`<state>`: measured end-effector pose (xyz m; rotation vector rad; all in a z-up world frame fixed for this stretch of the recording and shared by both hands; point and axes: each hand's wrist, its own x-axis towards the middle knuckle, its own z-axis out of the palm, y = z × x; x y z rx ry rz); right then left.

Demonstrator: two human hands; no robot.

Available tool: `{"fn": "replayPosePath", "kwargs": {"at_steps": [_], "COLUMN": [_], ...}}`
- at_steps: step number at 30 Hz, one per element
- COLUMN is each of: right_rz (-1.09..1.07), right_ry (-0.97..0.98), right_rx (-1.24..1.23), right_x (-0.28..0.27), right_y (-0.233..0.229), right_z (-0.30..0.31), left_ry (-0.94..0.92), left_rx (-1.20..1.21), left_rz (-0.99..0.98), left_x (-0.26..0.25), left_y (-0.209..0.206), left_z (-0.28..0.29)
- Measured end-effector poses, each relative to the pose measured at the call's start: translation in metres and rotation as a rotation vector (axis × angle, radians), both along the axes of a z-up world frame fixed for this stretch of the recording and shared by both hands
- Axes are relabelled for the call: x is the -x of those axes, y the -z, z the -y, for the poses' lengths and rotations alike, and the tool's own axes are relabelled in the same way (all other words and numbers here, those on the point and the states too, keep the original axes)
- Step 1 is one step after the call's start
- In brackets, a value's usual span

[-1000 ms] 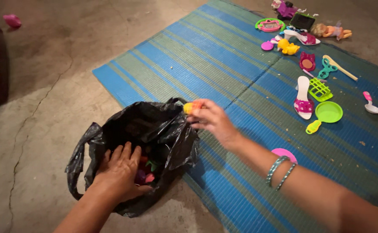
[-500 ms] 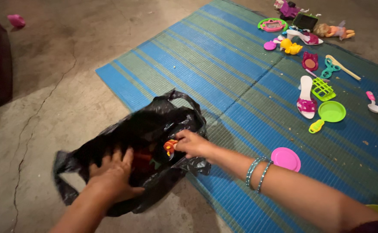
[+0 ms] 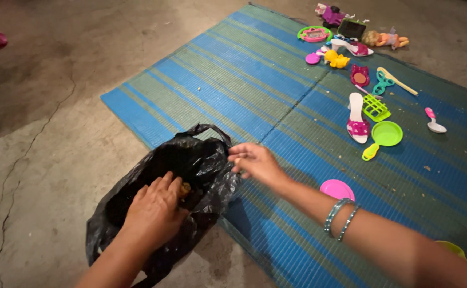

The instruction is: The person gathers scattered plastic toys from a blue and green striped mat and places them into a black plastic bag. Items handled include a red toy, small figurines, a yellow lid, a pink plate, a green basket, a pink mirror, a wooden spoon, a yellow duck, a pink brush, a white shoe, and a doll.

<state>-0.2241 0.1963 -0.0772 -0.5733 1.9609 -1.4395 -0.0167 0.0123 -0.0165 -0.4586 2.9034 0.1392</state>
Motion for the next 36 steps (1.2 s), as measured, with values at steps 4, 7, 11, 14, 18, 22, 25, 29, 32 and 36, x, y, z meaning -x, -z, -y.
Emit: {"fn": "replayPosePath", "kwargs": {"at_steps": [4,7,11,14,18,22,25,29,32,36], "right_rz": [-0.048,-0.142,-0.558,-0.617,-0.397,-0.538,-0.707,-0.7,-0.727,-0.668], "right_ry": [0.045,0.041,-0.129,-0.279,-0.37,-0.412,-0.366,-0.336,-0.329,-0.374], "right_rx": [0.008,0.03,-0.256,-0.701,-1.222,-1.152,-1.088,-1.142,-1.166,-1.289], "right_x": [0.037,0.059,0.07,0.07,0.064,0.057,0.059,0.064,0.063,0.058], "right_y": [0.028,0.065,0.093,0.089,0.081,0.099,0.12,0.123,0.109,0.089], "right_z": [-0.037,-0.068,-0.116,-0.153,-0.194,-0.219,-0.224,-0.223,-0.219,-0.213], "left_ry": [-0.014,-0.102,-0.135,-0.085,-0.074,-0.088,-0.092,-0.096,-0.103,-0.095], "left_rx": [0.069,0.049,-0.05,-0.056,-0.033,-0.021,-0.006,0.005,0.014,0.022], "left_rz": [-0.019,0.074,0.16,0.222,0.209,0.273,0.36,0.402,0.412,0.437], "left_x": [0.012,0.023,0.034,0.043,0.041,0.036,0.032,0.025,0.021,0.017], "left_y": [-0.004,-0.009,-0.011,-0.012,-0.015,-0.018,-0.02,-0.021,-0.02,-0.02], "left_z": [-0.006,-0.006,-0.017,-0.024,-0.029,-0.026,-0.021,-0.016,-0.013,-0.01]}}
